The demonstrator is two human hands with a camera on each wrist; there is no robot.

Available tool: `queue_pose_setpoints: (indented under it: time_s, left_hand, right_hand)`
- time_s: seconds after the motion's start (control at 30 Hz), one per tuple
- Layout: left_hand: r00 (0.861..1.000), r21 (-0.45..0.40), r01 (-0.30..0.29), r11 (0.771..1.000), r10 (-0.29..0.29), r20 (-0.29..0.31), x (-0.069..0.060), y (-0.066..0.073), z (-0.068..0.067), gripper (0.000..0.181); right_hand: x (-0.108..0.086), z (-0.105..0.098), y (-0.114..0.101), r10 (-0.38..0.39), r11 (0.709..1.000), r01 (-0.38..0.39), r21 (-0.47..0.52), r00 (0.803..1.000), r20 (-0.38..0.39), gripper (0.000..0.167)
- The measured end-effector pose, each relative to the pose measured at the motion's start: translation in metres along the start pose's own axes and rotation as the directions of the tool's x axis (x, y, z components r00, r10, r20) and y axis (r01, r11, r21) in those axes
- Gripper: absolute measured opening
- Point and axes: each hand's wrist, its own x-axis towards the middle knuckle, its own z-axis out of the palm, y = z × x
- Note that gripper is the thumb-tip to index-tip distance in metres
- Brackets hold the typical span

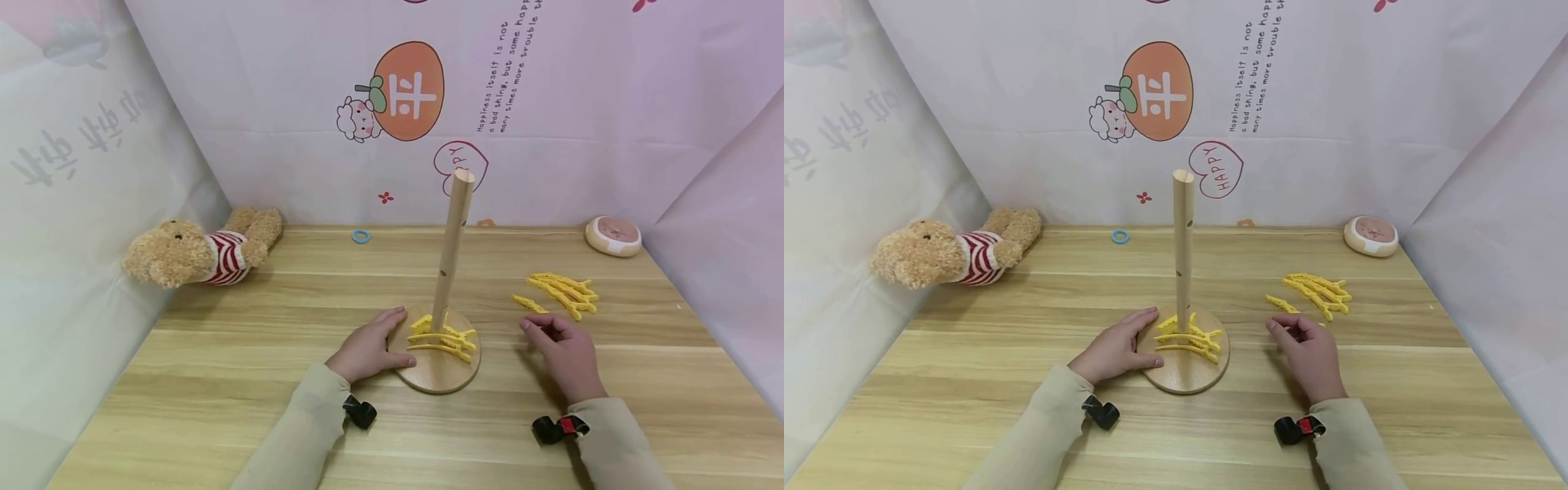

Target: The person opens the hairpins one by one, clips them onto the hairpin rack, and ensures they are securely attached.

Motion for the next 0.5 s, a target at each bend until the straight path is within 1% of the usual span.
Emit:
queue_pose_setpoints:
  time_s: [0.17,0.27,0.37,0.5]
  left_hand:
    - [1.000,-0.002,0.004,1.000,-0.004,0.001,0.000,0.000,0.000,0.092]
    - [1.000,-0.004,0.005,1.000,-0.005,0.002,0.000,0.000,0.000,0.092]
    - [1.000,-0.002,0.001,1.000,-0.001,0.000,0.001,-0.001,0.000,0.092]
    - [1.000,-0.004,-0.006,1.000,0.006,-0.003,0.001,-0.001,0.000,0.092]
  right_hand:
    - [0.005,-0.012,0.006,0.013,1.000,-0.014,-0.013,0.998,-0.057,0.030]
    - [0.007,-0.019,0.010,0.038,0.999,-0.041,-0.028,0.996,-0.087,0.033]
    - [0.010,-0.028,0.015,0.074,0.996,-0.079,-0.050,0.993,-0.091,0.038]
    - [0.014,-0.040,0.022,0.119,0.990,-0.124,-0.068,0.990,-0.077,0.042]
